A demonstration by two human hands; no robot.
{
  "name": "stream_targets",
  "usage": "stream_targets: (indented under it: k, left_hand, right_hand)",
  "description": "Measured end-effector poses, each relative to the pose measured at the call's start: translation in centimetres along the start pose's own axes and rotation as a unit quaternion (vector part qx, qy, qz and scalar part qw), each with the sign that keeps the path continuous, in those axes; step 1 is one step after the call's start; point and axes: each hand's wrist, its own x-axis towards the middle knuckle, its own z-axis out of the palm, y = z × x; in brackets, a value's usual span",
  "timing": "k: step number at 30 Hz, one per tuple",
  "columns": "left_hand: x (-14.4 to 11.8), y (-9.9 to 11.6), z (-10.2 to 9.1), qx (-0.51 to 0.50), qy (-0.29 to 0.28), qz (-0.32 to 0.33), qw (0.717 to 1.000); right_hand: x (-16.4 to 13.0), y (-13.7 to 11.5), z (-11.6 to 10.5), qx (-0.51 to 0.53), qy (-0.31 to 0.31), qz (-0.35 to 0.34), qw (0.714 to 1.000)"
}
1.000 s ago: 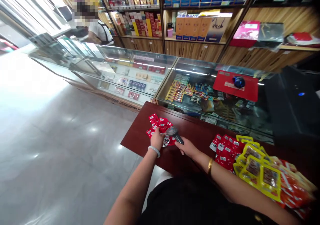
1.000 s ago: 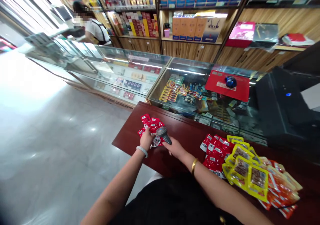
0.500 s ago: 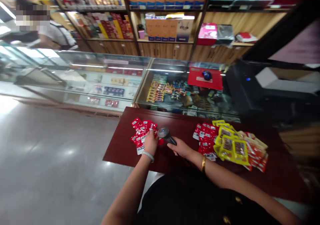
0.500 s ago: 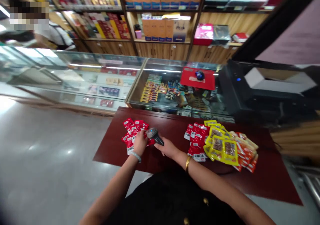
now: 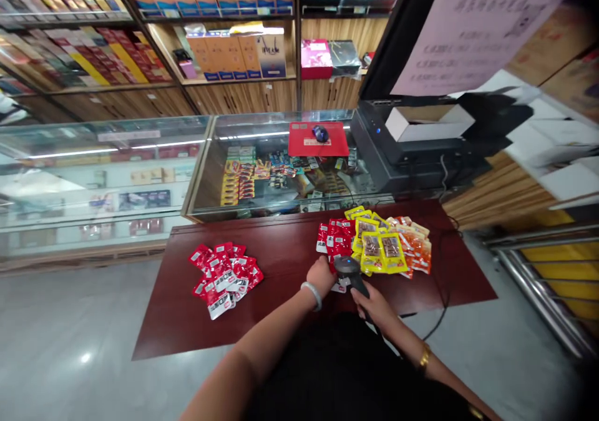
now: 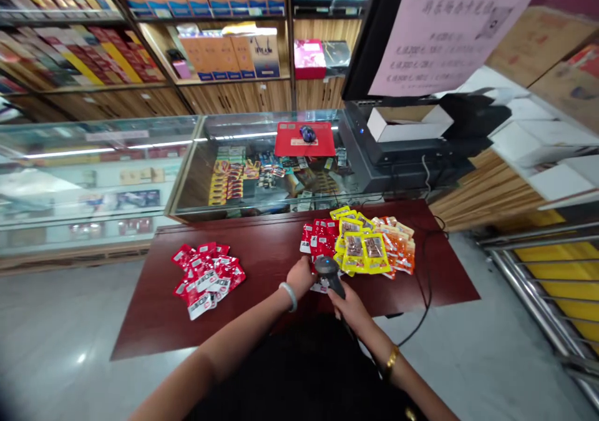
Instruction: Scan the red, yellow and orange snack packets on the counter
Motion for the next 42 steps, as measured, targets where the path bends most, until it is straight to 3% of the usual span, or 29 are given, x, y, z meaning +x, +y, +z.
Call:
stream_targets:
  k: [5, 10, 19, 24, 28, 31, 36, 42]
  left_hand:
    - [1.1, 2.8, 1.6, 0.067, 0.003, -0.035, 0.997]
    - [1.8, 3.5, 1.7, 0.088, 0.003, -0.04, 0.995]
    - [0.7, 0.9, 0.7, 0.05, 0.07, -0.037, 0.996]
    - [0.0, -1.5, 0.6, -0.083, 0.107, -0.031, 0.99]
    - [-0.3, -4.0, 0.0, -0.231, 0.093, -0.064, 0.966]
    - [-1.0, -6.0, -0.9, -0.29, 0.114, -0.091, 0.946]
    - [-2.9, -8.9, -3.0, -0.302, 0.152, -0.121, 0.933]
    - [-5.6, -12.9, -5.1, -0.276, 0.203, -0.153, 0.927]
  right_hand:
    - [-0.7, 2.1, -2.6, 0.023, 0.029, 0.016, 0.999]
    - [-0.8, 2.4, -3.7, 0.032, 0.021, 0.022, 0.999]
    - [0.2, 1.2, -3.2, 0.015, -0.033, 0.007, 0.999]
    - [0.7, 0.6, -2.2, 0.009, -0.052, -0.006, 0.999]
    - [1.1, -0.4, -1.0, -0.003, -0.071, -0.02, 0.997]
    - [1.4, -1.9, 0.6, -0.023, -0.099, -0.032, 0.994]
    - [2.1, -4.2, 4.5, -0.054, -0.154, -0.047, 0.985]
    - [3.1, -5.3, 9.7, -0.107, -0.212, -0.058, 0.97]
